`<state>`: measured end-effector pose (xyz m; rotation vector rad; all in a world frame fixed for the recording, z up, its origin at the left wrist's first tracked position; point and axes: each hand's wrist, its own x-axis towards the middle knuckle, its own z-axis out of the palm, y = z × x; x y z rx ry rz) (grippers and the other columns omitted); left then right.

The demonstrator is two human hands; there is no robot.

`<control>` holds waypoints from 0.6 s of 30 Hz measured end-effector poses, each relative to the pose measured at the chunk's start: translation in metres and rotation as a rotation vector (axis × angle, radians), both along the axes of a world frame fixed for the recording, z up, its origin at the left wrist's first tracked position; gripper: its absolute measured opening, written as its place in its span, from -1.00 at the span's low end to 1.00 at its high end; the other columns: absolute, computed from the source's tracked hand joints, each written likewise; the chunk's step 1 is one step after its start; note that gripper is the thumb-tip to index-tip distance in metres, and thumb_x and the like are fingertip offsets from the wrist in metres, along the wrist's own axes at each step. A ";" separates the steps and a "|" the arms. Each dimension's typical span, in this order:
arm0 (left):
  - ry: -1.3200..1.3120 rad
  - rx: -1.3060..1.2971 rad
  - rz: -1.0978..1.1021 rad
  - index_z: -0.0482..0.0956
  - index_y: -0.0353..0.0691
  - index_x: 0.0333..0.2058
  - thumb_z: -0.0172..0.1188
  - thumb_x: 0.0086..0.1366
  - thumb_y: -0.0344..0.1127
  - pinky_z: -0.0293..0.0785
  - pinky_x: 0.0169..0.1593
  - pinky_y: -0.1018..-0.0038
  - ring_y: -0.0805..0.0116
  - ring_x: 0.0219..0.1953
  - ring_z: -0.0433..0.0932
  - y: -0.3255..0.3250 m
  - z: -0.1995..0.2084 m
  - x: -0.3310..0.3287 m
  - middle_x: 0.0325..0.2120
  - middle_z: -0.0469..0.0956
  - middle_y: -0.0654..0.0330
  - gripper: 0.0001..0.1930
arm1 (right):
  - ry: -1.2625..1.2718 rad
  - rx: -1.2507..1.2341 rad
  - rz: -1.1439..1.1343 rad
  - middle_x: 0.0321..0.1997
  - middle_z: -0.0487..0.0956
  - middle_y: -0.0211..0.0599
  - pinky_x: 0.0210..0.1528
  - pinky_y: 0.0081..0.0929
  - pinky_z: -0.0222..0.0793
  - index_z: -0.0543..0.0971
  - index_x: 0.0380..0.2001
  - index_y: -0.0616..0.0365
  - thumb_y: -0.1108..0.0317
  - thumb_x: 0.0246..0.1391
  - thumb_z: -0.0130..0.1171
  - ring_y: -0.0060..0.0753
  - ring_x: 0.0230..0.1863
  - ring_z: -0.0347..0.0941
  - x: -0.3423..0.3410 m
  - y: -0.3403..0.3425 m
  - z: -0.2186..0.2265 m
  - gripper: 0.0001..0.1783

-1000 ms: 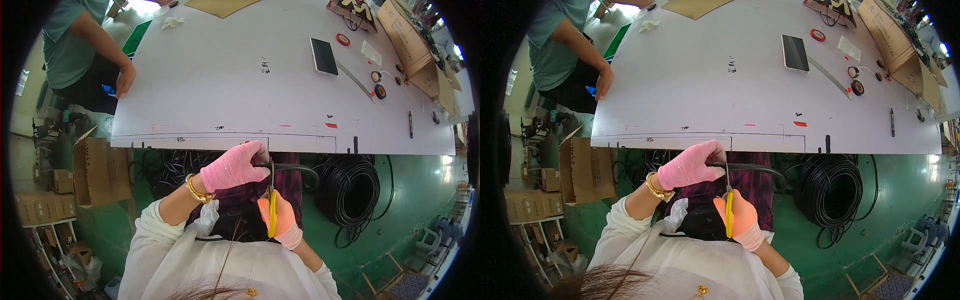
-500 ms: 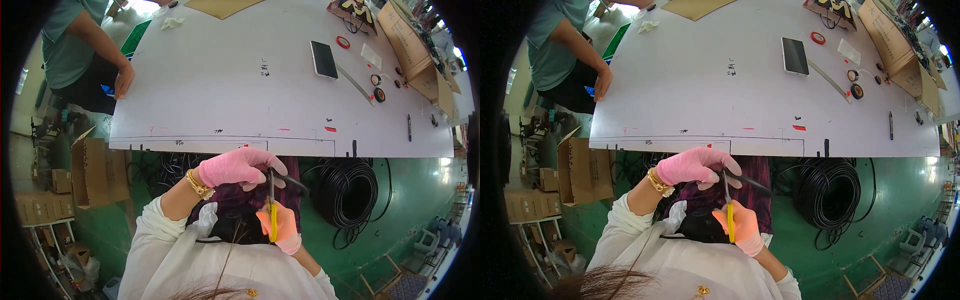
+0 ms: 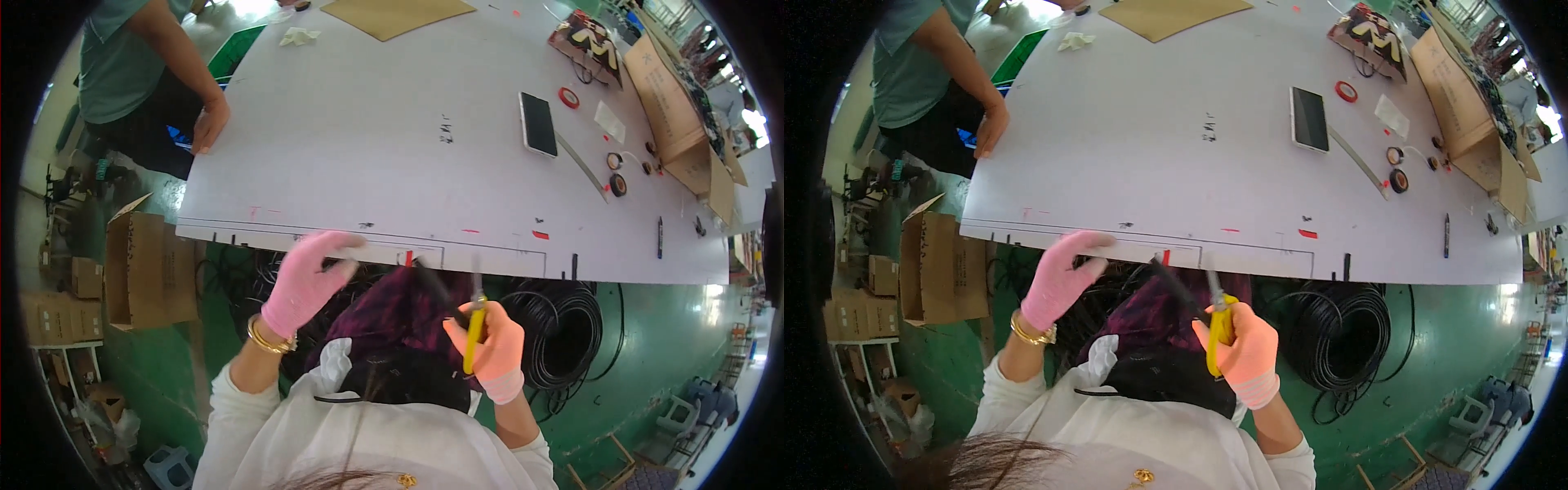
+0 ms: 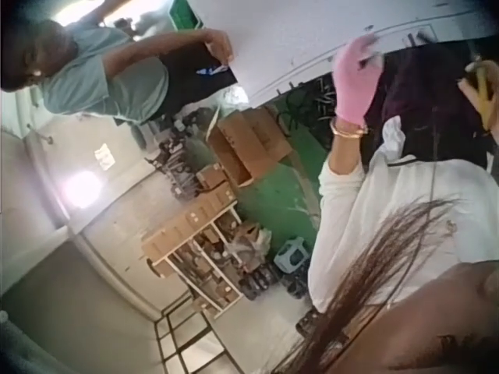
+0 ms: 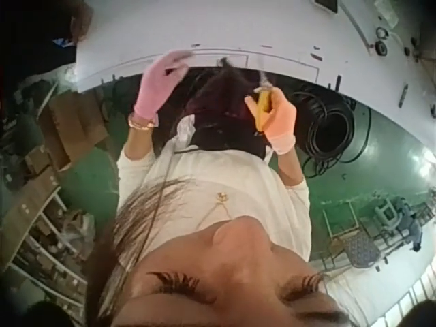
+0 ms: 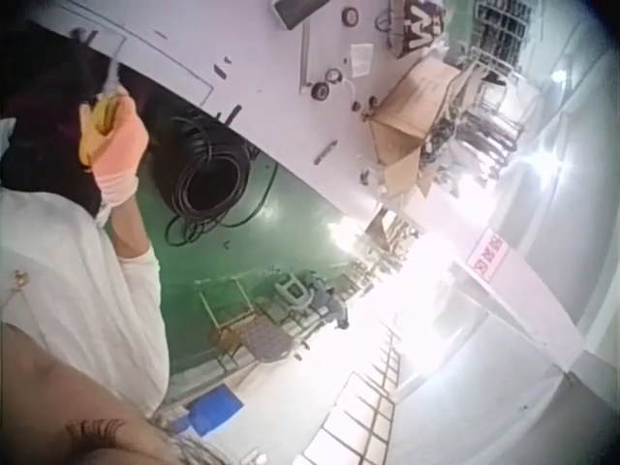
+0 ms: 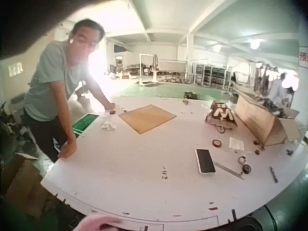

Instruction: Cutting sections of thick black cable using yellow handled scissors on a large white table.

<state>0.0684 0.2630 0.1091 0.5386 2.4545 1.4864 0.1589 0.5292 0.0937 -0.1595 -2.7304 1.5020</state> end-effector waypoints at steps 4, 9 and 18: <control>0.156 0.022 0.010 0.53 -0.31 -0.02 0.22 0.05 -0.61 0.49 -0.14 0.37 0.22 -0.25 0.56 0.035 -0.011 0.036 -0.27 0.60 0.18 -0.56 | -0.217 -0.548 -0.125 -0.50 0.61 -0.37 -0.43 -0.67 0.40 0.49 -0.26 0.23 0.38 0.04 0.41 -0.67 -0.53 0.47 -0.015 -0.043 0.035 -0.70; -0.691 1.089 0.071 0.43 -0.28 0.02 -0.04 0.44 -0.41 0.41 0.06 0.47 0.49 -0.11 0.46 0.056 -0.054 0.055 -0.21 0.48 0.28 -0.77 | 0.074 -0.605 0.205 -0.09 0.63 -0.11 -0.29 -0.61 0.46 0.50 -0.01 0.23 0.49 0.07 0.31 -0.52 -0.29 0.56 -0.023 -0.085 0.031 -0.61; -0.605 1.607 0.152 0.12 -0.09 -0.61 -0.10 0.50 -0.08 -0.02 -0.54 0.52 0.53 -0.69 -0.05 0.016 -0.025 0.016 -0.68 0.01 0.40 -0.54 | 0.015 -0.088 0.412 -0.20 0.65 -0.24 -0.20 -0.52 0.43 0.53 -0.35 0.27 0.68 -0.10 0.34 -0.49 -0.33 0.50 -0.066 -0.057 0.010 -0.77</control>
